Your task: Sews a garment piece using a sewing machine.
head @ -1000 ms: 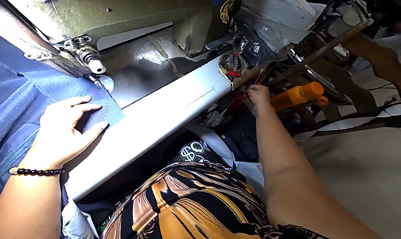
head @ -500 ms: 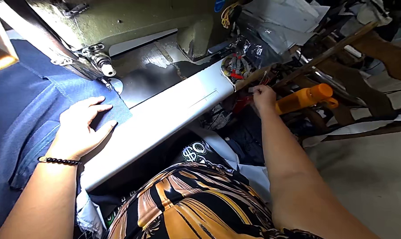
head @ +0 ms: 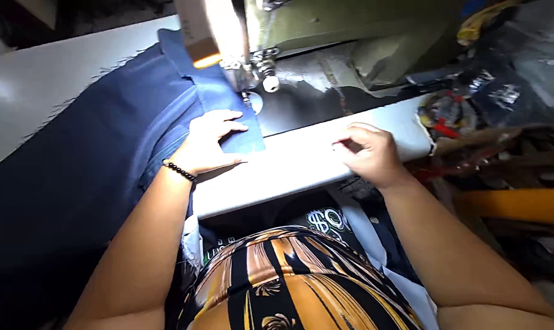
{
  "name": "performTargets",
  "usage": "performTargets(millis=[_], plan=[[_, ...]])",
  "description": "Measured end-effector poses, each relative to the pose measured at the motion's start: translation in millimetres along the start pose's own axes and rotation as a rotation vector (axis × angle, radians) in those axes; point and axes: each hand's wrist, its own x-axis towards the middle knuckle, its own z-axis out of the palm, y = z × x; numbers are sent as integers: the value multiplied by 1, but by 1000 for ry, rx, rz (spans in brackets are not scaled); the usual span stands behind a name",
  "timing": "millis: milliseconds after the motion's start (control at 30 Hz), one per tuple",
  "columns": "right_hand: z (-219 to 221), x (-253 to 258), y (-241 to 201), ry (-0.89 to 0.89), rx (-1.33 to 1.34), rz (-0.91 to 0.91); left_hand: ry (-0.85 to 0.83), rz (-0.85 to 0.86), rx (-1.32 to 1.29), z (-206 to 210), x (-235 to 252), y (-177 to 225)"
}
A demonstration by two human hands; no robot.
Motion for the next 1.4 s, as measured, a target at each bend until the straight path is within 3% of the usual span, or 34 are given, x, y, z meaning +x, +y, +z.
performTargets(millis=[200, 267, 367, 400, 533, 767, 1033, 1400], plan=[[58, 62, -17, -251, -38, -93, 57, 38, 38, 2, 1, 5], [68, 82, -20, -280, -121, -117, 124, -88, 37, -1, 7, 16], [86, 107, -32, -269, -320, -145, 182, -437, -56, -11, 23, 34], [92, 112, -37, -286, -371, -127, 207, -467, -71, -11, 25, 33], [111, 118, -40, -428, -391, -135, 271, -384, -155, -4, 19, 25], [115, 105, -22, -388, -278, -317, 237, -434, -236, -5, 19, 25], [114, 105, -28, -383, -301, -264, 241, -282, -259, -2, 16, 20], [116, 105, -34, -399, -299, -193, 196, -346, -215, -4, 18, 24]])
